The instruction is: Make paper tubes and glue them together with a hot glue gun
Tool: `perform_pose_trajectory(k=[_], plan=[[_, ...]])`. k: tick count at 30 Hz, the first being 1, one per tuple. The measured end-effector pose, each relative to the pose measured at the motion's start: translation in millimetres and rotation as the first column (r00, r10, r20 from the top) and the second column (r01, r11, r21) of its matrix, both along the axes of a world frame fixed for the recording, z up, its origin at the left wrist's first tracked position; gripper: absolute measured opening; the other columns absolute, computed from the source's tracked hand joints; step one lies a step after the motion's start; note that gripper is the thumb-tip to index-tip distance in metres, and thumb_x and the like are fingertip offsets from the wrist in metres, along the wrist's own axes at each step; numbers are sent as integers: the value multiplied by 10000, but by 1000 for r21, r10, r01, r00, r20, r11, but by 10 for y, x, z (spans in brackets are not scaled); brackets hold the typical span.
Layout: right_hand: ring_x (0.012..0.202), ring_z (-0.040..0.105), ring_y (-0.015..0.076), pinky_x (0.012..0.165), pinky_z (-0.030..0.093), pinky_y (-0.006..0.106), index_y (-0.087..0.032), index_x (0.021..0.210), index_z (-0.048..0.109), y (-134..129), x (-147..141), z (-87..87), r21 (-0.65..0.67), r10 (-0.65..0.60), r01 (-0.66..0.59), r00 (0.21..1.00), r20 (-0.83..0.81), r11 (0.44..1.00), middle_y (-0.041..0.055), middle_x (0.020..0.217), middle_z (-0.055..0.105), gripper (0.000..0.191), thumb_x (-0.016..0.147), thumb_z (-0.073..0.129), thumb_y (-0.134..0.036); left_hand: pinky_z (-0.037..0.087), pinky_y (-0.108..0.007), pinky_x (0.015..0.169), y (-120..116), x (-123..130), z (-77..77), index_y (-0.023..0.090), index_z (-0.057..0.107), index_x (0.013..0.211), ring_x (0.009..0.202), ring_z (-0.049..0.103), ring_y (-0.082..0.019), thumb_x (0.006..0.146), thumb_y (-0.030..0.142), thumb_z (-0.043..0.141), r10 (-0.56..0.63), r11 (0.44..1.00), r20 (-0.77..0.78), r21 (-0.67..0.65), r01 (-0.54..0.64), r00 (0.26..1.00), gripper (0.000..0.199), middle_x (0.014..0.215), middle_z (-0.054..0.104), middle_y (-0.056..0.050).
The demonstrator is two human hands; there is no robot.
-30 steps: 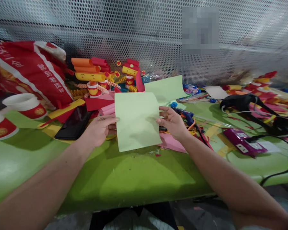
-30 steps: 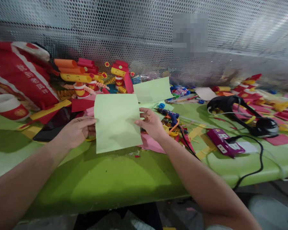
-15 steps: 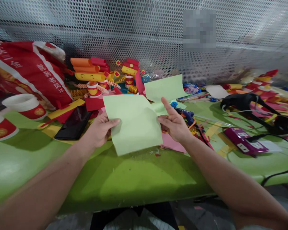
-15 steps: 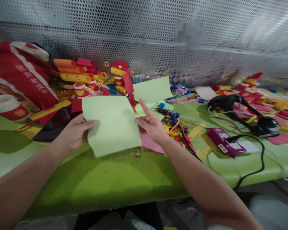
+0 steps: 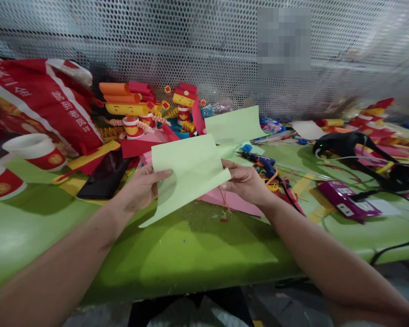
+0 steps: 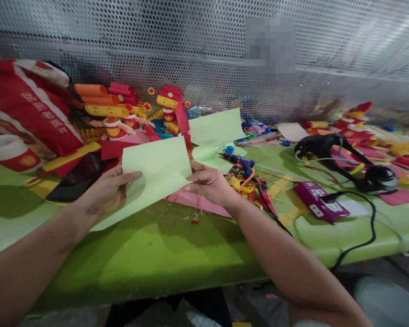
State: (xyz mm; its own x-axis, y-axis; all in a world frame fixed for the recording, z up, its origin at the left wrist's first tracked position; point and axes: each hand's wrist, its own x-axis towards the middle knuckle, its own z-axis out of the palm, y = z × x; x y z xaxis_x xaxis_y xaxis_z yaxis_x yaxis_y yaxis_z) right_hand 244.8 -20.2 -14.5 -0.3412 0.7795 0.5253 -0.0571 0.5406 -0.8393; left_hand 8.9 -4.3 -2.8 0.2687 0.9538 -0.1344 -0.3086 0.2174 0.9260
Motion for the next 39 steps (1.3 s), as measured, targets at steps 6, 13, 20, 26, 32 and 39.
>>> perform_pose_trajectory(k=[6,13,20,26,32,39], plan=[[808,595,179,696,467,320,-202,475,568,10,-22,-82,-117,-367,363,930,-11,924,31,682,633,391,666,687,-522,515,-250,519,-39,41,5,181,702,736,568,644,-164,590,126,714,-8,999,-70,-51,5,998,156,634,695,-6],[444,449,90,451,368,244,-189,550,541,20,-6,-118,-244,-548,546,834,68,801,-35,466,492,437,638,658,-600,500,-243,573,-110,95,-90,222,721,788,669,636,-162,505,104,724,5,991,-278,128,32,961,307,727,713,3],[439,386,82,433,305,239,-190,527,516,19,16,-65,-144,-643,660,751,153,737,-38,429,463,474,598,661,-636,520,-310,708,-143,5,-4,229,722,878,848,647,-236,504,203,708,-231,961,-124,127,247,965,375,889,723,-31],[446,333,79,429,265,246,-197,501,479,3,12,-35,-127,-649,677,733,203,725,-40,434,424,487,607,649,-641,518,-282,697,-101,11,-52,205,716,900,756,636,-181,554,360,792,-56,987,-192,140,84,980,386,895,724,-48],[505,409,92,463,345,240,-196,635,522,30,24,-120,-166,-584,605,795,161,778,-21,555,499,418,657,648,-594,493,-338,812,-56,16,-149,183,730,884,837,630,-213,643,404,748,21,964,-365,254,78,931,328,906,724,-52],[746,556,149,636,474,277,-221,889,574,68,-1,-121,-324,-380,347,924,-42,880,33,839,617,519,559,721,-593,493,-324,725,-74,8,-77,189,741,804,764,627,-218,643,374,741,37,955,-499,273,116,866,244,801,727,-37]])
